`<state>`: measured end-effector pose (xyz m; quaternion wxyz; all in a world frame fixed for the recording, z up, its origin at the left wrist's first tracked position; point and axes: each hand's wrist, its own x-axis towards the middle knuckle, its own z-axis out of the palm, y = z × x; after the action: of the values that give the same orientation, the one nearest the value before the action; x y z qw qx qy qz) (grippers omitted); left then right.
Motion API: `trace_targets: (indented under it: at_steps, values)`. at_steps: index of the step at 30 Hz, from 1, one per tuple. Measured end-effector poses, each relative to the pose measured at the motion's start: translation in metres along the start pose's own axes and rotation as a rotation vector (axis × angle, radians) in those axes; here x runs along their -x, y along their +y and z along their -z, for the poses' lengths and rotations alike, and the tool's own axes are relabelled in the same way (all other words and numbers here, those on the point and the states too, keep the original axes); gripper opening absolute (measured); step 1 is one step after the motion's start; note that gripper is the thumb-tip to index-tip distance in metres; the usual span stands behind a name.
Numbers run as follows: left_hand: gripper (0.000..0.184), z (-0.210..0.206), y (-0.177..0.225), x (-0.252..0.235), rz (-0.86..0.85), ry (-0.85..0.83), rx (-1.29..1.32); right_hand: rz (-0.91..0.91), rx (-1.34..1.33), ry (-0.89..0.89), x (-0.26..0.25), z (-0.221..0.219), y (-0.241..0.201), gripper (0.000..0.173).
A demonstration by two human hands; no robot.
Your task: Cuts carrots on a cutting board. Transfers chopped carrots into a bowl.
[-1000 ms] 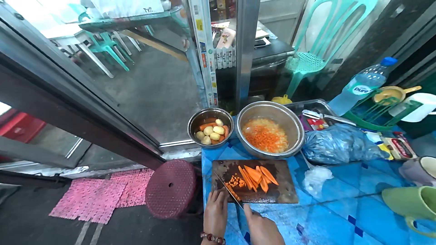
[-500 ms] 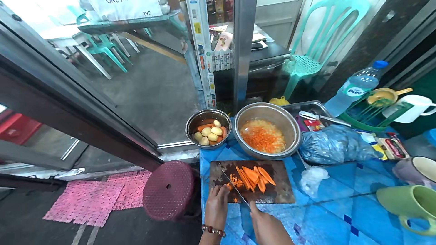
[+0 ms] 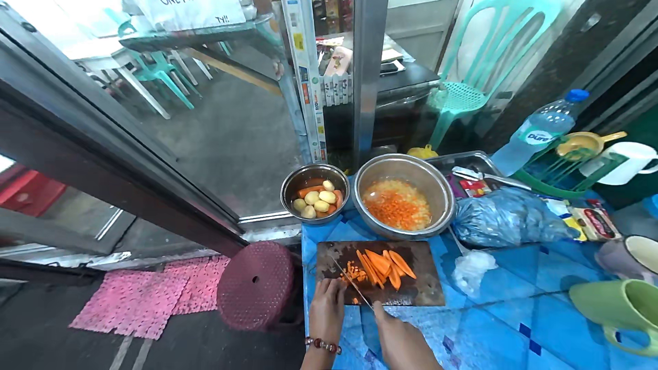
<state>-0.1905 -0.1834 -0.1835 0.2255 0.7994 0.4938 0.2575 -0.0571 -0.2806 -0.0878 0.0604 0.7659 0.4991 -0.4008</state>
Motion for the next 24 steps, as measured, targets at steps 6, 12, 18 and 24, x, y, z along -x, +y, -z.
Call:
trace_targets:
  at_steps: [6,12,18,24]
  values:
    - [0.013,0.000,0.001,0.003,-0.002,0.007,-0.012,-0.007,-0.063,-0.014,-0.018,-0.009,0.001,0.042]
    - [0.008,0.000,0.003,0.003,-0.013,0.042,-0.007,0.032,-0.109,-0.018,0.001,0.008,0.003,0.040]
    - [0.008,0.003,0.005,0.001,0.004,0.008,-0.048,-0.007,0.008,-0.018,-0.004,-0.010,-0.005,0.042]
    - [0.010,0.002,0.004,0.003,0.029,0.019,-0.035,-0.002,-0.126,-0.048,-0.010,-0.005,-0.001,0.042]
